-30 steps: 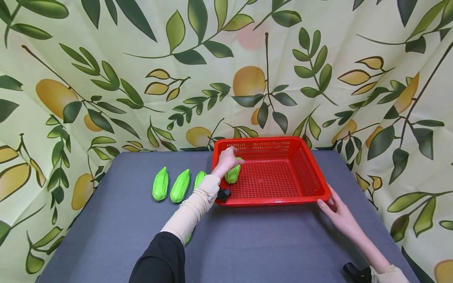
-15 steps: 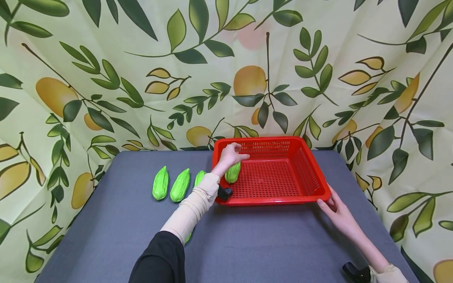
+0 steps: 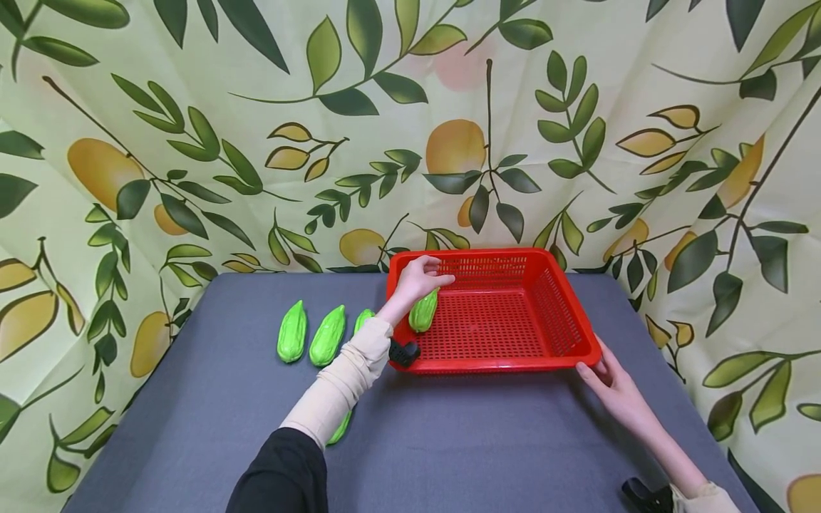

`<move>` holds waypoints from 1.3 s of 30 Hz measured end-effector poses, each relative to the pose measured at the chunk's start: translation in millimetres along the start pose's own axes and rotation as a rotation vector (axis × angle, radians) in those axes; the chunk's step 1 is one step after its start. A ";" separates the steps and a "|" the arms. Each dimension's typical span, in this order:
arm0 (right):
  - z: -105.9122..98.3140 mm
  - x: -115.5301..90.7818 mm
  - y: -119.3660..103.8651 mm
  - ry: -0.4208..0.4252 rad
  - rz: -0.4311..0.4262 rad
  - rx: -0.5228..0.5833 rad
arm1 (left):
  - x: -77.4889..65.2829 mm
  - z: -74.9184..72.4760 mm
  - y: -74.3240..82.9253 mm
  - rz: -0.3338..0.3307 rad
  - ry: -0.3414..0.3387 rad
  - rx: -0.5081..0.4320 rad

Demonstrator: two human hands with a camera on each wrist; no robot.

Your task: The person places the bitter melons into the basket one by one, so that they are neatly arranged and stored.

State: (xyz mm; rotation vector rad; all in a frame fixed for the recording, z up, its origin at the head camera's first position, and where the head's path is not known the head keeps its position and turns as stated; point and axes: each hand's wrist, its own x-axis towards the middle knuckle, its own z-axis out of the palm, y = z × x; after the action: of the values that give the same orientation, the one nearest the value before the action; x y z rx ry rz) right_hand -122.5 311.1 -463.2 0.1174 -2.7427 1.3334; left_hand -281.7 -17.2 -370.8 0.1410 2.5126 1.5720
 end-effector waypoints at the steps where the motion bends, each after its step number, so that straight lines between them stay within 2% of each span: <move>1: 0.0 -0.2 0.1 -0.001 0.002 -0.002 | -1.5 -0.6 0.7 -0.001 -0.003 -0.014; 8: 0.6 -1.4 0.4 0.000 -0.005 -0.007 | -15.1 -9.1 8.5 0.050 -0.013 -0.140; 16: 1.7 -1.7 0.9 0.003 -0.018 -0.002 | -37.2 -25.8 12.2 0.124 0.011 -0.272; 21: 1.1 -1.2 0.2 0.006 -0.022 0.003 | -50.2 -34.3 12.6 0.146 0.039 -0.304; 29: 0.9 -0.5 0.3 0.014 -0.027 0.015 | -61.6 -40.0 9.8 0.206 0.055 -0.310; 34: 1.9 0.1 1.0 0.014 -0.025 -0.001 | -71.6 -46.4 5.5 0.192 0.071 -0.347; 39: 1.7 0.6 1.1 0.012 -0.029 0.007 | -84.1 -55.9 1.5 0.207 0.088 -0.380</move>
State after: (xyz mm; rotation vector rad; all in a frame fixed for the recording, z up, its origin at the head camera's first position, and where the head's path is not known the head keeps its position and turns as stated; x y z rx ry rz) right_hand -123.3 310.4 -465.0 0.1486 -2.7164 1.3319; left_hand -210.3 -80.3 -337.4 0.2930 2.2653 2.1484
